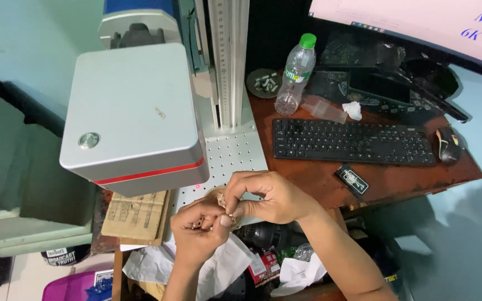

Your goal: A person is seen sorting through a pile of small jewelry charms, picking them up individually and placing them into a small metal bowl on a workbench next to a laser engraving machine.

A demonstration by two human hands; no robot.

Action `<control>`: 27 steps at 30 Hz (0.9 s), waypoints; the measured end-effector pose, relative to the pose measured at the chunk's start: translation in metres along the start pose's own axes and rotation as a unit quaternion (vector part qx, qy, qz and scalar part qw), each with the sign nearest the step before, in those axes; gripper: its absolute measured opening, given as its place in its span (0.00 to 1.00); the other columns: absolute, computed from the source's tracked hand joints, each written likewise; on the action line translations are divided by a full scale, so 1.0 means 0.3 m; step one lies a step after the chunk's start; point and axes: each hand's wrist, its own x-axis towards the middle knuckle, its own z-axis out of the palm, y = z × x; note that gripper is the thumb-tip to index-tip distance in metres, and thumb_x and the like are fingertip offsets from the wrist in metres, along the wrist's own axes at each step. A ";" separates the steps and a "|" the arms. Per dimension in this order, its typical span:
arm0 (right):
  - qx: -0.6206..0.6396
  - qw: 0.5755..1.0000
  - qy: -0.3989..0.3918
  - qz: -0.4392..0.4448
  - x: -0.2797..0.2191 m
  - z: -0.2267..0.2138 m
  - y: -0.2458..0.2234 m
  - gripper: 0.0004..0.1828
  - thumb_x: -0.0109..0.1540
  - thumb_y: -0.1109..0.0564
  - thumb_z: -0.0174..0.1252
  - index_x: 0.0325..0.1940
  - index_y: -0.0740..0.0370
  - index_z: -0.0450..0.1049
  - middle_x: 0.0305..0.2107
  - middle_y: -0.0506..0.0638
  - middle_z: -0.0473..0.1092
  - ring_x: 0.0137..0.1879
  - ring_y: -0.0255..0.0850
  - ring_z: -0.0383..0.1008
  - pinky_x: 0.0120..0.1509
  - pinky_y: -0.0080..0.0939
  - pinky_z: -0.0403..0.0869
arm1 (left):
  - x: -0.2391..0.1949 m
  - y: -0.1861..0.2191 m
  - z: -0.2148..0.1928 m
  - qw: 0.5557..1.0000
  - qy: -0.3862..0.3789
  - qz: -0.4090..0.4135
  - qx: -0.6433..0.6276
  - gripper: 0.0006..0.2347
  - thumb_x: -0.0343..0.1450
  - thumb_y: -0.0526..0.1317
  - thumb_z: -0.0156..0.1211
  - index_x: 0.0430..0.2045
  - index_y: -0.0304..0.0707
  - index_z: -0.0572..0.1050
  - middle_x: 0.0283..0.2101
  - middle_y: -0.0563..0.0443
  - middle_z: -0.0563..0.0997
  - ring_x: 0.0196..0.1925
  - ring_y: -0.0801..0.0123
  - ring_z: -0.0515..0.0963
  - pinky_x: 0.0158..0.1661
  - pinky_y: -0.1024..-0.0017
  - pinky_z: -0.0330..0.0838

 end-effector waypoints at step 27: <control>-0.215 0.968 0.118 0.059 0.059 0.068 0.046 0.13 0.56 0.59 0.72 0.44 0.58 0.83 0.30 0.52 0.80 0.28 0.42 0.73 0.35 0.42 0.74 | 0.162 0.014 -0.006 0.723 0.192 -0.439 -0.498 0.18 0.79 0.48 0.43 0.49 0.26 0.70 0.58 0.46 0.78 0.58 0.63 0.80 0.53 0.64 0.80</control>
